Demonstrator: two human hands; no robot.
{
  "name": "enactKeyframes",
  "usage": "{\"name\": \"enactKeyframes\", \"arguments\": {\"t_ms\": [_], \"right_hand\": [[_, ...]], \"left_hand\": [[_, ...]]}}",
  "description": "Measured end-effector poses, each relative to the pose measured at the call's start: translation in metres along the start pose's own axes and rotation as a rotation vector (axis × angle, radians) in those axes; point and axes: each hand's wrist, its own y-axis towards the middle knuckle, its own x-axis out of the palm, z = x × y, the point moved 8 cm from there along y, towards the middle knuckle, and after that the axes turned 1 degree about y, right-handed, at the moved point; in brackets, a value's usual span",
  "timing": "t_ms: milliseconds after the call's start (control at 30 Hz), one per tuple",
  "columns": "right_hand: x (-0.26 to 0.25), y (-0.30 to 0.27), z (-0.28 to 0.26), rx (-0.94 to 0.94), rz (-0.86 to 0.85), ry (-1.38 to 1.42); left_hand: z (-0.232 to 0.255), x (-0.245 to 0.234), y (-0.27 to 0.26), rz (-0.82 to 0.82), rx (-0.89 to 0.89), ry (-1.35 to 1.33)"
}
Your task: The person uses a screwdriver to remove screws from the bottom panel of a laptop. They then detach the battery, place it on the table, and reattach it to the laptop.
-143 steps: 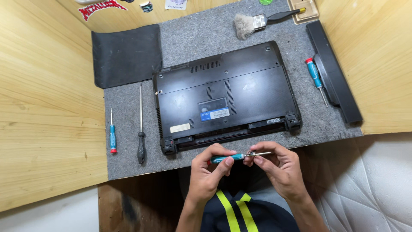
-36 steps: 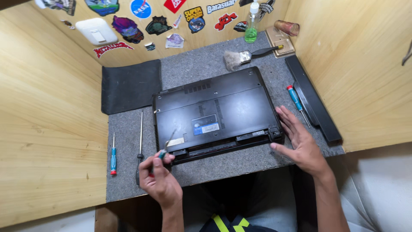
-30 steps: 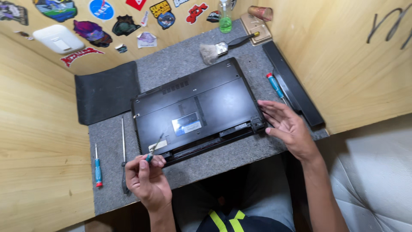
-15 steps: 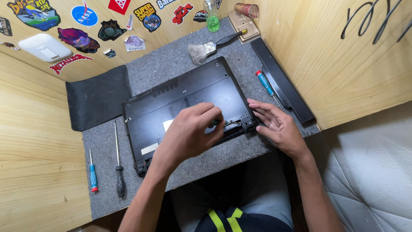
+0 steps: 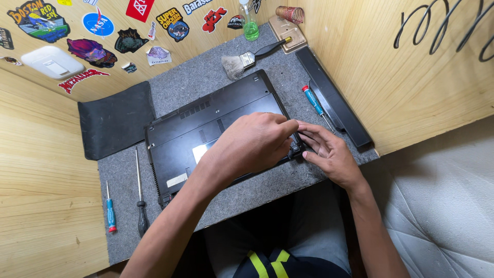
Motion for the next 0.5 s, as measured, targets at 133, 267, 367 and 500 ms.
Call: {"name": "enactKeyframes", "arguments": {"t_ms": [133, 267, 367, 500], "right_hand": [[-0.001, 0.001, 0.007, 0.011, 0.001, 0.007], [-0.001, 0.001, 0.007, 0.013, 0.013, 0.025], [0.0, 0.001, 0.006, 0.003, 0.014, 0.017], [-0.003, 0.0, 0.012, 0.012, 0.023, 0.031]], "left_hand": [[0.001, 0.003, 0.007, -0.006, -0.001, 0.016], [0.002, 0.004, 0.011, -0.052, -0.013, 0.05], [0.003, 0.007, 0.012, -0.05, -0.005, 0.077], [0.006, 0.008, 0.014, -0.034, 0.032, 0.067]]}}
